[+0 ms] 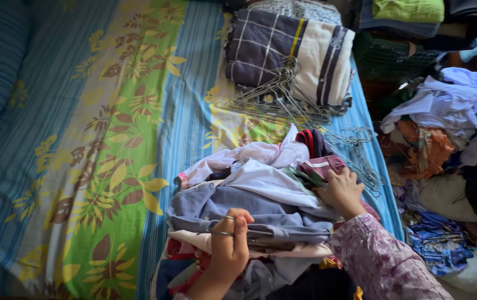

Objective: The person gathers clothes from the floor and places them on a bed, then sorts through a large pile of garments and attaches some to wire hangers.

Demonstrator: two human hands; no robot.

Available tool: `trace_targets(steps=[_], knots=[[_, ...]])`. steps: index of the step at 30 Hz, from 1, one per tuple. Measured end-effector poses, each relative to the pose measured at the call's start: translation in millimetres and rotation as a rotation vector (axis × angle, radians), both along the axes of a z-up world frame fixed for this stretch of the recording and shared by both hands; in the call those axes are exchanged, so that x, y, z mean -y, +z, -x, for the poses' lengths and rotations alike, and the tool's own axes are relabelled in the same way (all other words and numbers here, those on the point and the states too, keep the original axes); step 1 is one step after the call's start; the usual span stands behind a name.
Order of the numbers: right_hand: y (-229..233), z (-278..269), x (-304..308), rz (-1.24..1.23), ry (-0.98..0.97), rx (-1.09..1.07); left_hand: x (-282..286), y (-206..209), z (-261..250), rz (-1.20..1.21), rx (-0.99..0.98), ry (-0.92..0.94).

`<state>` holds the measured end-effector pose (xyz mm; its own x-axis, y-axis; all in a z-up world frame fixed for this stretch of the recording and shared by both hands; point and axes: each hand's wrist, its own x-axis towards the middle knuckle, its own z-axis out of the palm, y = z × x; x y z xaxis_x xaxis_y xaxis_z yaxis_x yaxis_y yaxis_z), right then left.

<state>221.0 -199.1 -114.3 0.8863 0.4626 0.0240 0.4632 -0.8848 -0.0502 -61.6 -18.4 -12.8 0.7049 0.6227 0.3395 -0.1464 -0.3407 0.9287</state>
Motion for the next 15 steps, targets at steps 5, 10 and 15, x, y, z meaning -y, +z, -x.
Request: trace_targets(steps=[5,10,15], knots=[[12,4,10,-0.1,0.01,-0.282,-8,20,-18,-0.373,0.13,0.108],[94,40,-1,-0.583,0.382,-0.055,-11,34,-39,-0.078,0.111,0.03],[169,92,-21,-0.789,0.432,0.006,-18,59,-78,-0.227,0.146,0.105]])
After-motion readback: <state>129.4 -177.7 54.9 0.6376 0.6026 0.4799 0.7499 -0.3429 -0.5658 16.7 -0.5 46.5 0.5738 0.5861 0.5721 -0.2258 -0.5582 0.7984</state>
